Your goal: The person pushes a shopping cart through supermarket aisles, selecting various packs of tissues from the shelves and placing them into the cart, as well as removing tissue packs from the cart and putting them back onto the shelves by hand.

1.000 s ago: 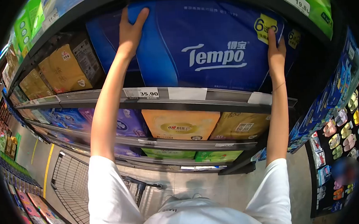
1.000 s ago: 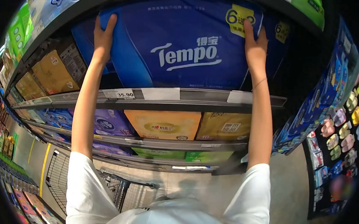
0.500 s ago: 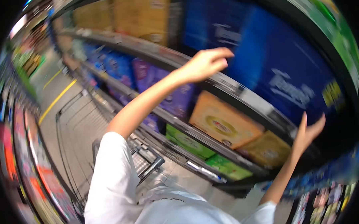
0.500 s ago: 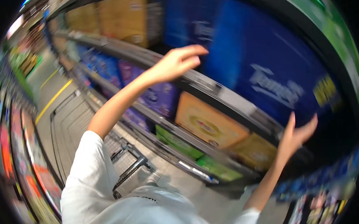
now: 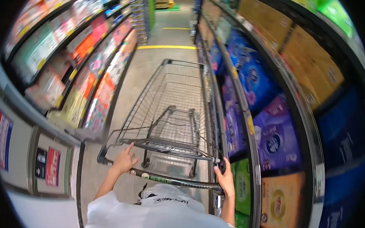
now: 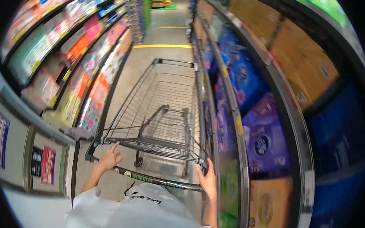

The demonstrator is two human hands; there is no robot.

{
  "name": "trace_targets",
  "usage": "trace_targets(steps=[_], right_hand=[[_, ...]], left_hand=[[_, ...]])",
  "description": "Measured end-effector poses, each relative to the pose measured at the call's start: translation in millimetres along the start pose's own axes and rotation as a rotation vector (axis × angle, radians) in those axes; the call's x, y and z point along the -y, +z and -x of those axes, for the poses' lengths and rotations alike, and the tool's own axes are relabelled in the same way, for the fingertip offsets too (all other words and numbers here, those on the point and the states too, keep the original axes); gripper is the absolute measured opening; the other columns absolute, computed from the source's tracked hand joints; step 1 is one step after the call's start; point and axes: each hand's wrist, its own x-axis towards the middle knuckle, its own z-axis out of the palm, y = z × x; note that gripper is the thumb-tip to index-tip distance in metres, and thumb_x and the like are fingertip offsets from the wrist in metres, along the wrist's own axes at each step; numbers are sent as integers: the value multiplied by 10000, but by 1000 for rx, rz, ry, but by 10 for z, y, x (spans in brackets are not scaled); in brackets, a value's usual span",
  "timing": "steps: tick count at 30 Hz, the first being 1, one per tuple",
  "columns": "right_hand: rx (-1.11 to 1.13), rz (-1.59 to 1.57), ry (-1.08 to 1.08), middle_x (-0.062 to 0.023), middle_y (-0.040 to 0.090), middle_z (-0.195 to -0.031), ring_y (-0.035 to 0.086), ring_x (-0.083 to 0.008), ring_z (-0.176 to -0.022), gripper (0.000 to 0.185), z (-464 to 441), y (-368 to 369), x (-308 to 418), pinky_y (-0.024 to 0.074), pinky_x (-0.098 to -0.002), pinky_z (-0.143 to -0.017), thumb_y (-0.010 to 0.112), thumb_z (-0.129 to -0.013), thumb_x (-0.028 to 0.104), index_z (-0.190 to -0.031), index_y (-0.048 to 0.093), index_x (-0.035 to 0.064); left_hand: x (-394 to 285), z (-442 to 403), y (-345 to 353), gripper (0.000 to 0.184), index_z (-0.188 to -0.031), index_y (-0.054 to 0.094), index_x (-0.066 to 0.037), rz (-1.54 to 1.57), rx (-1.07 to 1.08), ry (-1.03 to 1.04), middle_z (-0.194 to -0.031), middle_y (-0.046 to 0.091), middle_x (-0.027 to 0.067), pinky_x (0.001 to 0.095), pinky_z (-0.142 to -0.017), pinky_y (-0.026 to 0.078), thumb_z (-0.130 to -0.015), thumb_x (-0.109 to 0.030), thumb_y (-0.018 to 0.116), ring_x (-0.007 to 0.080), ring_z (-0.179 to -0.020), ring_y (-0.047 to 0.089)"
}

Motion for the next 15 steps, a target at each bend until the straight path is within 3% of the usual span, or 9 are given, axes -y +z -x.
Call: trace_targets(steps=[1,2,3,5,7,9,10,15], right_hand=[[9,-58,63,-86,456,-1031,471,-148,-857,468,-79,6,-89,414,-248,-712,512,-766,174,-1176,314,68],[7,-212,160,-77,454,-1031,473,-138,-841,451,-105,7,-121,428,-244,-656,505,-770,163,-1174,320,84],[6,-365,263,-68,453,-1031,475,-128,-824,436,-126,14,-112,443,-240,-601,498,-773,152,-1171,326,101],[52,-361,243,-52,449,-1023,472,-134,-826,433,-163,1,-258,460,-262,-578,486,-773,89,-1175,327,113],[70,-360,185,-47,446,-1020,467,-129,-837,438,-158,-24,-319,464,-266,-583,476,-766,38,-1175,333,103],[58,-456,180,-63,445,-1011,460,-134,-866,441,-160,-34,-377,465,-263,-598,420,-762,-33,-1182,329,65],[73,-426,182,-72,448,-1011,459,-138,-880,456,-146,-59,-384,463,-262,-604,405,-755,-46,-1190,320,65],[138,-357,127,-97,450,-1042,457,-152,-924,509,-136,-176,-434,452,-248,-622,358,-727,-88,-1209,288,61]], left_hand=[[-180,77,-93,367,-690,577,-26,162,118,-222,-950,510,163,370,-595,423,-744,-370,460,287,-656,541],[-269,76,-68,452,-542,577,-40,118,13,-319,-698,567,161,363,-544,428,-750,-411,425,296,-559,540],[-318,92,-91,452,-542,577,-40,119,-1,-373,-698,567,161,363,-544,428,-750,-411,425,296,-559,540],[-390,88,-103,458,-521,582,-59,80,162,-482,-469,512,132,367,-508,425,-752,-418,415,290,-518,538],[-474,147,-15,492,-474,565,-55,70,159,-537,-431,492,123,366,-482,420,-764,-413,391,296,-463,522],[-527,299,58,514,-422,538,-46,-117,-37,-478,-407,479,123,357,-475,424,-766,-399,391,288,-442,518],[-597,342,28,500,-392,520,-41,-12,-115,-463,-377,454,127,356,-462,409,-763,-355,402,284,-397,489],[-676,628,191,419,-371,505,-55,-124,-317,-374,-342,419,113,348,-422,347,-725,-264,429,283,-323,406]])
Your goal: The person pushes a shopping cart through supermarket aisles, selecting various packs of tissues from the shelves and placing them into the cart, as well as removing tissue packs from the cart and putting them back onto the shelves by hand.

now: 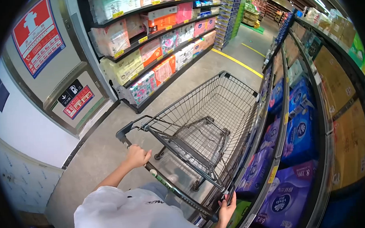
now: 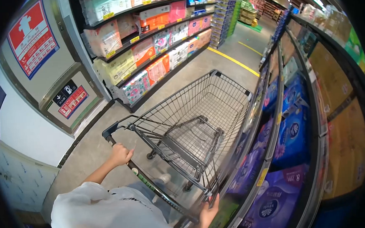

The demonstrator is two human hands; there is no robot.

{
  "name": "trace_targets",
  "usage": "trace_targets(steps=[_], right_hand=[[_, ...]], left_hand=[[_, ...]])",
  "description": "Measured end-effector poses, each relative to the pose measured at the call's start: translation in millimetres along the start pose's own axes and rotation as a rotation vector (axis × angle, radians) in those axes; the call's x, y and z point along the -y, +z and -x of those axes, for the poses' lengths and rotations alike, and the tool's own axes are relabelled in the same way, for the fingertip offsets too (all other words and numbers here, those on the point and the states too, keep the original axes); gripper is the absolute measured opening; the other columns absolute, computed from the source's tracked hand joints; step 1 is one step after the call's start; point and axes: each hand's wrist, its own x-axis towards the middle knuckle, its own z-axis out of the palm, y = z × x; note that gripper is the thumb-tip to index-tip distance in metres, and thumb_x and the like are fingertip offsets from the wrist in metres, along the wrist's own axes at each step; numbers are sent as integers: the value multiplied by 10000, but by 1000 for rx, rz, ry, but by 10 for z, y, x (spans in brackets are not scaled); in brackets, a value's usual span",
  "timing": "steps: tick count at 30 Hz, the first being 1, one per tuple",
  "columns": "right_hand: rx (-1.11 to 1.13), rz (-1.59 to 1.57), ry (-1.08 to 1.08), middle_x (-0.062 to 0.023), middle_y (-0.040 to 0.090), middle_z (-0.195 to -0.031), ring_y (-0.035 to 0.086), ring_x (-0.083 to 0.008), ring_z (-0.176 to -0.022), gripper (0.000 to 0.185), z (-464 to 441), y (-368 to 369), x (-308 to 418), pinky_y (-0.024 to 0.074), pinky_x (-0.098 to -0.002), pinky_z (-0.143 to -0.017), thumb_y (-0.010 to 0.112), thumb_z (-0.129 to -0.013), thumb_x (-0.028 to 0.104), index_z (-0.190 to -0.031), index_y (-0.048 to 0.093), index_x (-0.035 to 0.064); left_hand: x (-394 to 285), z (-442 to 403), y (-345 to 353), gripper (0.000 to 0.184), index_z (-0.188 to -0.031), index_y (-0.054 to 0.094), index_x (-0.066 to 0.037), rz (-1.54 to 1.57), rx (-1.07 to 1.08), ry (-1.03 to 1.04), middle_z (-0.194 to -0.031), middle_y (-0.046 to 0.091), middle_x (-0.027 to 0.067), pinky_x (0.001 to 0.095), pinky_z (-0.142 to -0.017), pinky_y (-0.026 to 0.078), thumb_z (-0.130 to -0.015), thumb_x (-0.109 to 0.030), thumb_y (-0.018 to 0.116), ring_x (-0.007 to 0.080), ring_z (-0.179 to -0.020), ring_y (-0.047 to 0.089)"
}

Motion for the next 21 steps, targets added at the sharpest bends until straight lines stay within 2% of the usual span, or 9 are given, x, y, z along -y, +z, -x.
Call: trace_targets(steps=[4,6,11,12,14,15,16,20,21], right_hand=[[48,241,-140,-89,458,-1048,471,-144,-897,528,-80,96,-76,439,-222,-612,326,-718,-105,-1219,254,48],[49,143,-75,-158,458,-1038,467,-190,-913,536,-207,208,-23,350,-237,-781,340,-673,-119,-1195,241,-46],[107,95,43,-109,522,-956,459,-156,-850,551,-488,750,365,329,-233,-796,349,-645,-128,-1182,252,-52],[128,224,-147,-104,523,-949,469,-155,-822,559,-695,731,118,362,-228,-751,364,-641,-130,-1183,255,-47],[140,212,-159,-92,523,-937,479,-177,-804,571,-977,866,71,394,-228,-694,382,-637,-132,-1186,265,-28],[128,96,-22,-90,514,-945,487,-190,-791,590,-974,1084,379,419,-225,-622,398,-633,-130,-1194,269,-1],[157,252,-255,-102,500,-964,489,-175,-783,596,-1199,1130,268,425,-218,-588,404,-638,-123,-1200,268,20],[138,125,4,-109,495,-975,492,-156,-767,568,-1659,1543,554,426,-221,-600,384,-646,-102,-1192,286,19],[155,143,-127,-103,504,-967,497,-149,-739,569,-2029,1483,266,433,-222,-546,379,-644,-89,-1192,294,35]], left_hand=[[129,81,-25,365,-372,510,-67,40,-13,-58,-340,417,111,346,-418,343,-686,-244,448,279,-326,411],[208,38,1,353,-375,514,-70,45,-50,-87,-341,417,112,347,-417,341,-677,-241,450,279,-325,410],[587,-350,18,365,-406,534,-62,118,-89,-97,-356,431,112,337,-440,364,-698,-263,446,279,-339,423],[669,-439,37,365,-406,534,-62,109,-97,-108,-356,431,112,337,-440,364,-698,-263,446,279,-339,423],[812,-658,117,385,-407,532,-69,123,-95,-159,-362,443,100,328,-477,379,-717,-276,435,267,-343,430],[900,-808,125,385,-407,532,-69,117,-115,-166,-362,443,100,328,-477,379,-717,-276,435,267,-343,430],[967,-935,139,371,-394,520,-89,118,-170,-111,-348,435,71,321,-454,361,-714,-262,448,249,-329,417],[1230,-1451,285,391,-372,504,-96,109,-268,-81,-342,437,52,307,-456,352,-722,-259,444,228,-309,405],[1294,-1592,305,419,-363,498,-74,157,-247,-87,-348,442,74,309,-477,362,-729,-266,427,236,-306,407]])
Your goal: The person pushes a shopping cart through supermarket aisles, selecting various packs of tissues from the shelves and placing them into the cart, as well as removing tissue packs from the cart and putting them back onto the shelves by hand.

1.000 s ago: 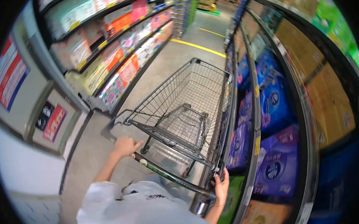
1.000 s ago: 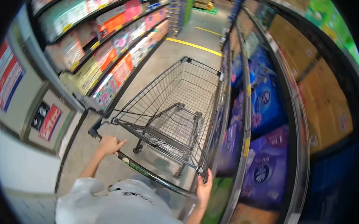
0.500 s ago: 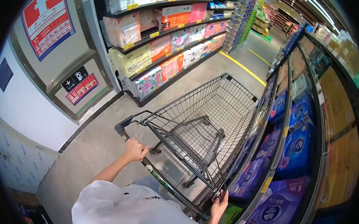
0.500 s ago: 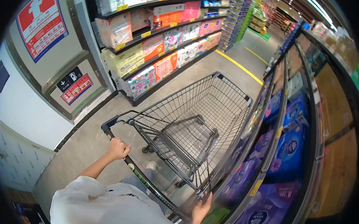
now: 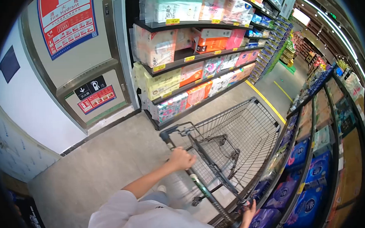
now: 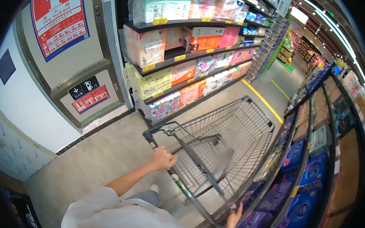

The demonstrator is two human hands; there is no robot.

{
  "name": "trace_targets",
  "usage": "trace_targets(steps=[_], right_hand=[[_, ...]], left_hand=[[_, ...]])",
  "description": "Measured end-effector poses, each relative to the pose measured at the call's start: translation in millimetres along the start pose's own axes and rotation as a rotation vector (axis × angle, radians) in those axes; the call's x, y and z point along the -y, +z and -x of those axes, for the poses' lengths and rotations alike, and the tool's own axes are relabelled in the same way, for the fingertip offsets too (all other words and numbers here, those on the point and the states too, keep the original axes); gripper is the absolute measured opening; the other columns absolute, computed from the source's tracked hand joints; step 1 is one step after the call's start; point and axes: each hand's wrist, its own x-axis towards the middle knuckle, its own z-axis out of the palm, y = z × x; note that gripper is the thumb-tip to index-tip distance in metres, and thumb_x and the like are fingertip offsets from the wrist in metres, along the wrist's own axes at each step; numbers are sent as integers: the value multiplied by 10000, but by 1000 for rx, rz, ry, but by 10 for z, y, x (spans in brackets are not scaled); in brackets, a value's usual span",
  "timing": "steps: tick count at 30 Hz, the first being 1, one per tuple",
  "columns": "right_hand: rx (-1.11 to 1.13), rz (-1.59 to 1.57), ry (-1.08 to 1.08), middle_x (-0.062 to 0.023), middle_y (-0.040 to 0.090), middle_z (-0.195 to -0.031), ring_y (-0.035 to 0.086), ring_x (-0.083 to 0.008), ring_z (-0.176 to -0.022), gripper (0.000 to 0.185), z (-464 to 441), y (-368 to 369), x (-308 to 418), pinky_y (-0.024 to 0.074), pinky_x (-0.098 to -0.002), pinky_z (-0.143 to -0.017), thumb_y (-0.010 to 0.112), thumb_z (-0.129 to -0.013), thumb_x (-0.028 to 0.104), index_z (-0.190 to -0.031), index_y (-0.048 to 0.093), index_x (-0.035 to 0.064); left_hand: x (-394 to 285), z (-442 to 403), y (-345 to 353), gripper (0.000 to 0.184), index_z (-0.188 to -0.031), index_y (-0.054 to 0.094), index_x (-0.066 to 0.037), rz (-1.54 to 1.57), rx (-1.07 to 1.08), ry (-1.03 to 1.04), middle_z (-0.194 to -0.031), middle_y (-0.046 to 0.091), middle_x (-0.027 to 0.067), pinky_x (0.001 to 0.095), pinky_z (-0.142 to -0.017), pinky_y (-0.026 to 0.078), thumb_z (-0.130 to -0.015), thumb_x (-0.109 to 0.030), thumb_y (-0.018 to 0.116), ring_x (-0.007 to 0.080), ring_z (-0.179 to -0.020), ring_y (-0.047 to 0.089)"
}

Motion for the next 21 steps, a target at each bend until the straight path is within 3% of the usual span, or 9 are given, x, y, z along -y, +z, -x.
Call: trace_targets(steps=[1,2,3,11,13,15,19,21], right_hand=[[22,55,-36,-88,513,-960,497,-136,-710,577,-261,-34,-147,430,-224,-491,376,-645,-82,-1197,299,68],[9,-2,124,-72,512,-962,496,-132,-704,586,-201,221,411,431,-238,-501,373,-645,-77,-1203,296,88],[12,-51,150,-58,501,-980,491,-131,-712,592,-350,323,519,430,-227,-516,366,-648,-76,-1208,289,103],[70,-90,-22,-65,483,-988,480,-110,-677,564,-1635,730,587,436,-213,-484,353,-650,-92,-1196,284,35],[64,-22,93,-114,365,-1163,449,-186,-946,606,-1745,974,942,445,-257,-653,357,-616,-117,-1205,261,-14],[64,-27,91,-86,431,-1036,495,-165,-692,593,-2168,949,671,449,-282,-448,374,-638,-80,-1206,287,65],[67,-96,116,-75,454,-931,474,-141,-645,567,-2484,1326,970,433,-265,-463,380,-644,-66,-1193,292,47],[112,102,-42,-79,466,-964,492,-135,-739,534,-2944,1269,658,420,-227,-611,343,-679,-69,-1196,273,47]], left_hand=[[76,-146,55,418,-360,496,-71,19,-23,23,-346,440,77,312,-474,361,-726,-263,430,236,-305,407],[140,-281,117,417,-358,494,-69,43,-43,48,-344,438,79,315,-472,361,-723,-261,433,237,-304,407],[196,-424,164,417,-358,494,-69,43,-33,51,-344,438,79,315,-472,361,-723,-261,433,237,-304,407],[626,-1492,430,400,-379,513,-71,62,-97,56,-351,435,94,336,-436,354,-723,-260,435,261,-320,413],[769,-1725,523,405,-384,518,-66,54,-99,62,-351,439,96,341,-430,356,-724,-271,436,264,-318,413],[897,-1979,620,404,-391,525,-65,55,-118,45,-353,441,97,347,-428,359,-724,-278,439,266,-325,420],[1151,-2448,802,407,-390,525,-73,128,-60,29,-348,439,81,337,-454,374,-728,-281,437,261,-340,436],[1285,-2705,831,413,-383,521,-83,93,-56,38,-344,438,61,327,-460,371,-735,-279,427,250,-333,431]])
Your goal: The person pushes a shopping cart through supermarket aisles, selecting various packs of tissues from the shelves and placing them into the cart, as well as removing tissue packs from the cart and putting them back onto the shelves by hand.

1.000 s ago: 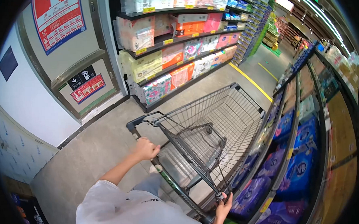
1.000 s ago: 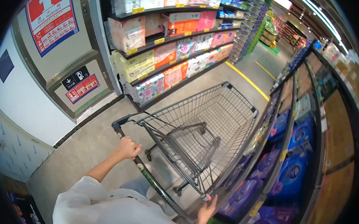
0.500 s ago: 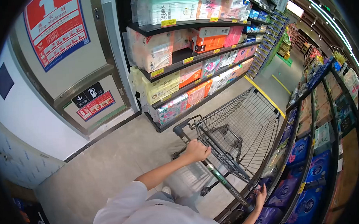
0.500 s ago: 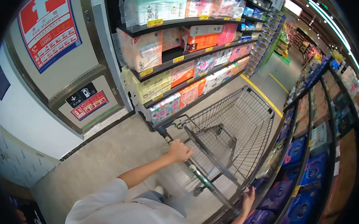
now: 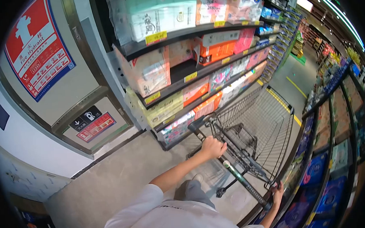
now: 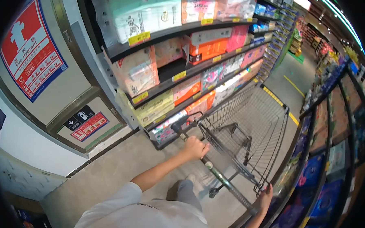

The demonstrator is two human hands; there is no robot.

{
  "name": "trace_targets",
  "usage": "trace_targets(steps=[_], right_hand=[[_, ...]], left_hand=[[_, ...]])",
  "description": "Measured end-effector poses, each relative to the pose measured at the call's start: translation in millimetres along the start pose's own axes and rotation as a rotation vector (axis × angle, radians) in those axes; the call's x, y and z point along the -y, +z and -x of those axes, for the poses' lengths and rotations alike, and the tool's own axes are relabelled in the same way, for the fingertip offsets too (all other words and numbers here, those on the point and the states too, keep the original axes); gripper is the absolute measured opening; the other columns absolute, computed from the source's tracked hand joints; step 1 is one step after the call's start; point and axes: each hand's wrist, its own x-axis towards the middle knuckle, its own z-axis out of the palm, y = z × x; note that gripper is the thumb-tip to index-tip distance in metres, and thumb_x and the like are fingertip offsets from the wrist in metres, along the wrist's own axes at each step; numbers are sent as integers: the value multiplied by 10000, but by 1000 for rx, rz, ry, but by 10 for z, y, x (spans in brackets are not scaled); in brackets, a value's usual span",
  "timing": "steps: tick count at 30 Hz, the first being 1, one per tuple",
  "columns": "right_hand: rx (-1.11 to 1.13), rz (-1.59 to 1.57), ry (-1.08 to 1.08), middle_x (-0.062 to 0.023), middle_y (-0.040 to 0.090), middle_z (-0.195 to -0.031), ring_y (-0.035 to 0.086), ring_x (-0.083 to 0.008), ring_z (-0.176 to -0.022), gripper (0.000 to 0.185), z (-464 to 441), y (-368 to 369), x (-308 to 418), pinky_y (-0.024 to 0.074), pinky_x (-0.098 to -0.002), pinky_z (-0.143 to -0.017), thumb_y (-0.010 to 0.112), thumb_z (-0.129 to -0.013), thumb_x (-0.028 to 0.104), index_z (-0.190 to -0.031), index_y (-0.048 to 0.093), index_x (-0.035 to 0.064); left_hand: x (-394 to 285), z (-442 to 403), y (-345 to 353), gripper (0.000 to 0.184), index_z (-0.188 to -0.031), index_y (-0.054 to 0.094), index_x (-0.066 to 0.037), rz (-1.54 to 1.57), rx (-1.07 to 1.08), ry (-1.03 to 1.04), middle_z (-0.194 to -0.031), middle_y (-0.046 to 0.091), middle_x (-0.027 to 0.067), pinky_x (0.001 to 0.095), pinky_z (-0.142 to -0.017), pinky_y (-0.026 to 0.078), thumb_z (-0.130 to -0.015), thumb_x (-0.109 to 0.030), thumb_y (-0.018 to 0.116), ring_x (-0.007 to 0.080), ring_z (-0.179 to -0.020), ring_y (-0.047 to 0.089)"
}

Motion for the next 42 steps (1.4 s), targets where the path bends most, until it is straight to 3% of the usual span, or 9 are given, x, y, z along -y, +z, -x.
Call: trace_targets(steps=[10,15,21,25,28,29,34,39,42], right_hand=[[-16,-17,211,-156,355,-1154,491,-192,-807,620,-786,412,506,431,-226,-469,295,-653,-70,-1227,226,155],[-51,-187,112,-94,419,-981,420,-95,-576,597,-1132,405,220,355,-197,-484,409,-678,-70,-1228,217,60],[-17,-188,135,-90,432,-957,420,-109,-596,596,-1105,454,301,389,-214,-481,392,-647,-97,-1207,267,64],[-110,884,259,-190,372,-1089,377,-323,-1006,618,-1510,159,76,350,-337,-804,405,-621,-73,-1206,231,17],[-343,974,-458,-188,315,-1180,409,-307,-988,635,-1730,1170,1463,348,-330,-810,389,-640,-69,-1234,194,42],[-139,523,-267,-190,311,-1188,390,-276,-1032,611,-1766,1653,2168,329,-311,-838,373,-660,-81,-1234,206,48],[583,70,-633,-80,341,-1205,387,-204,-1066,443,-2079,3386,4102,277,-308,-899,437,-774,46,-1193,295,26],[641,-53,-1184,-106,363,-1182,354,-182,-1093,454,-2368,4525,5488,313,-275,-848,411,-764,5,-1198,278,16],[536,-184,-1332,-86,395,-1150,380,-167,-1062,423,-2527,5119,6129,341,-253,-817,426,-775,44,-1182,309,31]], left_hand=[[438,-785,359,387,-382,499,-111,-86,11,38,-369,460,32,284,-484,358,-735,-257,433,197,-352,450],[616,-970,449,302,-436,494,-117,-43,8,75,-407,464,40,304,-470,331,-714,-230,472,194,-398,461],[859,-1033,251,100,-720,522,-67,360,203,160,-684,541,32,306,-543,350,-731,-158,480,170,-613,504],[1186,-933,-350,355,-1097,404,-58,824,446,71,-1026,467,95,319,-825,337,-765,-164,469,231,-964,433],[1655,-833,-1209,341,-1107,390,-37,878,716,-159,-1079,443,103,309,-855,323,-798,-172,444,219,-998,427],[1756,-863,-1628,334,-1105,391,-31,846,792,-276,-1079,446,104,305,-850,326,-806,-174,436,216,-994,432],[2124,-828,-2928,279,-996,492,-2,848,429,-110,-927,541,109,318,-772,381,-797,-193,456,224,-865,511],[2360,-894,-3652,311,-926,533,8,796,45,294,-752,587,158,387,-713,407,-822,-257,406,289,-719,574],[2346,-1029,-3948,346,-919,488,-4,897,-273,79,-657,560,109,370,-635,425,-822,-316,373,288,-625,568]])
